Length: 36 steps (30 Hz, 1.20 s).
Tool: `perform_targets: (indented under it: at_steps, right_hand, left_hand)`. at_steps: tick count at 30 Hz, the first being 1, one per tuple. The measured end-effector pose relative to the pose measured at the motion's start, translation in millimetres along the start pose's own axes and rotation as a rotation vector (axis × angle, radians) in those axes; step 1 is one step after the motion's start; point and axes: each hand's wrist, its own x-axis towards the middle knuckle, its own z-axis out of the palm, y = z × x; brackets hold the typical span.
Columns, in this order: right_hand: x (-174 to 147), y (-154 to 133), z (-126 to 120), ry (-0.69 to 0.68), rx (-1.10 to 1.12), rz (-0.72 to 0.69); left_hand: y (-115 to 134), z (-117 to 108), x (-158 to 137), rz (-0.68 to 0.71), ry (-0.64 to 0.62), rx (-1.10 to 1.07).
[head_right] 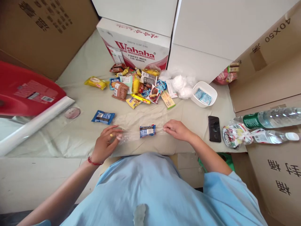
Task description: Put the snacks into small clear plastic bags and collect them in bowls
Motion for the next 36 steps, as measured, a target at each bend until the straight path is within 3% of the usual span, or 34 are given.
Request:
perform_targets:
  at_steps: [3,6,8,10,11,13,14,16,20,23,28,32,36]
  right_hand:
    - [29.9,5.7,-5.5,-0.124,-0.145,0.255]
    - [54.8,2.2,-10.3,-0.187,-0.386,0.427]
    - [71.2,-5.6,-14.0,-0.130,-0.501,0.421]
    - [89.6,-14.8,-13.3,-0.109,-0.535,0.333]
    - [99.5,-18.9,-10.1,-0.125,-0.531,0.268]
    - [119.2,-24.9,2.0,-0.182,-0.529,0.139]
    - [128.1,-26.5,10.1,-0.208,-0.544,0.094]
    - [142.9,-26.9,25.9,-0.230,-0.599,0.063]
    - [157.7,-21.1,37.5,-0.280,-0.599,0.162]
    - [154.0,-20.9,26.9,-0.311,-0.541,0.115]
    - [116.1,-38.3,12.4,-0.198,-0.544,-0.120]
    - [76.2,-45.4,27.1,-0.345,-0.516,-0.077]
    - [51.1,-37.8,52.3,-0.266,-0.369,-0.100]
  left_hand:
    - [-4.7,2.8,7.7,-0.227,0.101,0.155]
    - [1.5,-3.8,-0.1,-0.323,0.326,0.272]
    - [15.5,-11.1,-10.9,-0.249,0.558,0.317]
    - [35.7,-13.5,-19.7,-0.047,0.674,0.298]
    - [46.6,-11.1,-21.7,0.086,0.628,0.259]
    - [65.8,2.1,-18.9,0.336,0.383,0.179]
    - [72.6,12.1,-14.3,0.392,0.281,0.180]
    - [78.8,35.2,-1.8,0.415,0.119,0.244]
    - [69.4,70.5,16.9,0.388,-0.081,0.389]
    - [61.3,77.5,17.0,0.389,-0.115,0.412]
    - [60.6,74.8,12.0,0.418,-0.093,0.404]
    - [61.4,75.6,10.1,0.427,-0.095,0.380]
    - [56.2,73.6,7.7,0.428,-0.113,0.292]
